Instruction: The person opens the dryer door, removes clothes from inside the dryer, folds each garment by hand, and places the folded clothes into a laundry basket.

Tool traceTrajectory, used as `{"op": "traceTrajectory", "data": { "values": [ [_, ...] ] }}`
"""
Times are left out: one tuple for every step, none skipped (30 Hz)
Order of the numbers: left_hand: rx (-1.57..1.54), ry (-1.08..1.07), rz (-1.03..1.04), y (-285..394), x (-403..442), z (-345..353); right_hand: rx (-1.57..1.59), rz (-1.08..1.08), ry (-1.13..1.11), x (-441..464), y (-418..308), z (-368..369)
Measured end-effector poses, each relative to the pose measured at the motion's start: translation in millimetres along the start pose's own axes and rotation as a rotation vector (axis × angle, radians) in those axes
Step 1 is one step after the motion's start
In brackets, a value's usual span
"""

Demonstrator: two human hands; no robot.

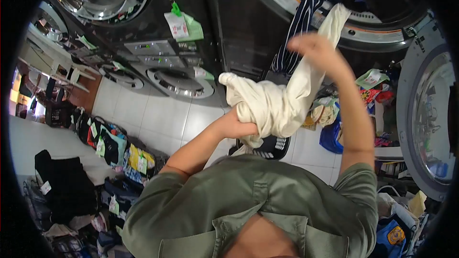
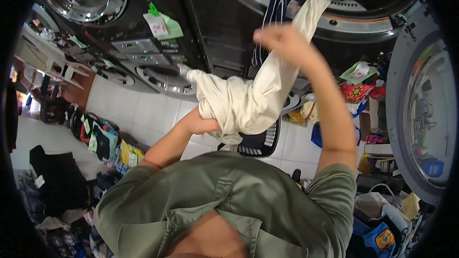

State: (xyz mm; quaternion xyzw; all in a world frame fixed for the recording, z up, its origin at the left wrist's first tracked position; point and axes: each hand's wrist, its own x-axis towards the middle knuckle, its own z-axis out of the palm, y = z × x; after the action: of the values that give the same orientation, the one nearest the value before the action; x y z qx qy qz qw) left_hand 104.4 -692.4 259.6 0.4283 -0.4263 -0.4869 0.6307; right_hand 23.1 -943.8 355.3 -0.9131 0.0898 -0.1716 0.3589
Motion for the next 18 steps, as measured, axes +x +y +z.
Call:
{"op": "traceTrajectory", "data": {
  "values": [
    [0.151,-0.096,0.030,-2.5,-3.3,2.9,-0.428,-0.054,-0.053,-25.4,10.4,27.8],
    [0.299,-0.193,0.053,-5.2,-9.1,8.0,-0.626,-0.055,-0.003,-50.0,16.1,52.9],
    [0.459,-0.153,0.165,-4.4,-14.4,19.3,-0.577,-0.018,0.085,-72.8,34.3,75.2],
    [0.451,-0.133,0.146,-13.2,-19.5,25.1,-0.237,0.184,0.126,-96.8,49.8,97.9],
    [0.553,-0.152,0.183,-23.6,-27.0,30.6,0.055,0.330,0.207,-121.6,69.5,126.6],
    [0.649,-0.176,0.207,-32.0,-37.6,37.8,0.333,0.534,0.201,-145.4,81.6,154.4],
    [0.699,-0.274,0.125,-36.2,-45.8,43.3,0.579,0.714,0.172,-168.6,87.6,177.5],
    [0.691,-0.257,0.104,-48.4,-52.3,48.7,0.793,0.868,0.151,-188.9,90.9,198.7],
    [0.662,-0.245,0.079,-68.3,-60.2,54.7,0.960,0.989,0.124,-207.4,89.9,215.7],
    [0.629,-0.233,0.049,-72.6,-66.5,61.1,1.091,1.063,0.081,-222.0,85.4,228.8],
    [0.519,-0.355,-0.179,-76.8,-68.9,58.7,1.212,1.126,0.037,-234.7,82.6,239.4],
    [0.508,-0.335,-0.191,-84.8,-74.3,59.4,1.323,1.166,-0.004,-242.8,77.3,246.9],
    [0.578,-0.348,-0.187,-94.9,-79.5,59.5,1.429,1.181,-0.043,-247.8,73.7,252.3],
    [0.603,-0.324,-0.153,-99.1,-84.6,60.3,1.533,1.183,-0.077,-251.0,69.8,256.5],
    [0.629,-0.300,-0.120,-103.3,-89.6,61.0,1.634,1.178,-0.104,-252.0,66.9,259.2],
    [0.622,-0.286,-0.135,-95.7,-93.0,61.4,1.730,1.157,-0.136,-252.0,63.5,259.8],
    [0.635,-0.282,-0.153,-81.6,-95.3,59.8,1.825,1.142,-0.172,-251.4,60.7,260.4],
    [0.655,-0.281,-0.169,-72.4,-99.9,55.6,1.927,1.126,-0.216,-250.4,56.6,260.4]
  ]
}}
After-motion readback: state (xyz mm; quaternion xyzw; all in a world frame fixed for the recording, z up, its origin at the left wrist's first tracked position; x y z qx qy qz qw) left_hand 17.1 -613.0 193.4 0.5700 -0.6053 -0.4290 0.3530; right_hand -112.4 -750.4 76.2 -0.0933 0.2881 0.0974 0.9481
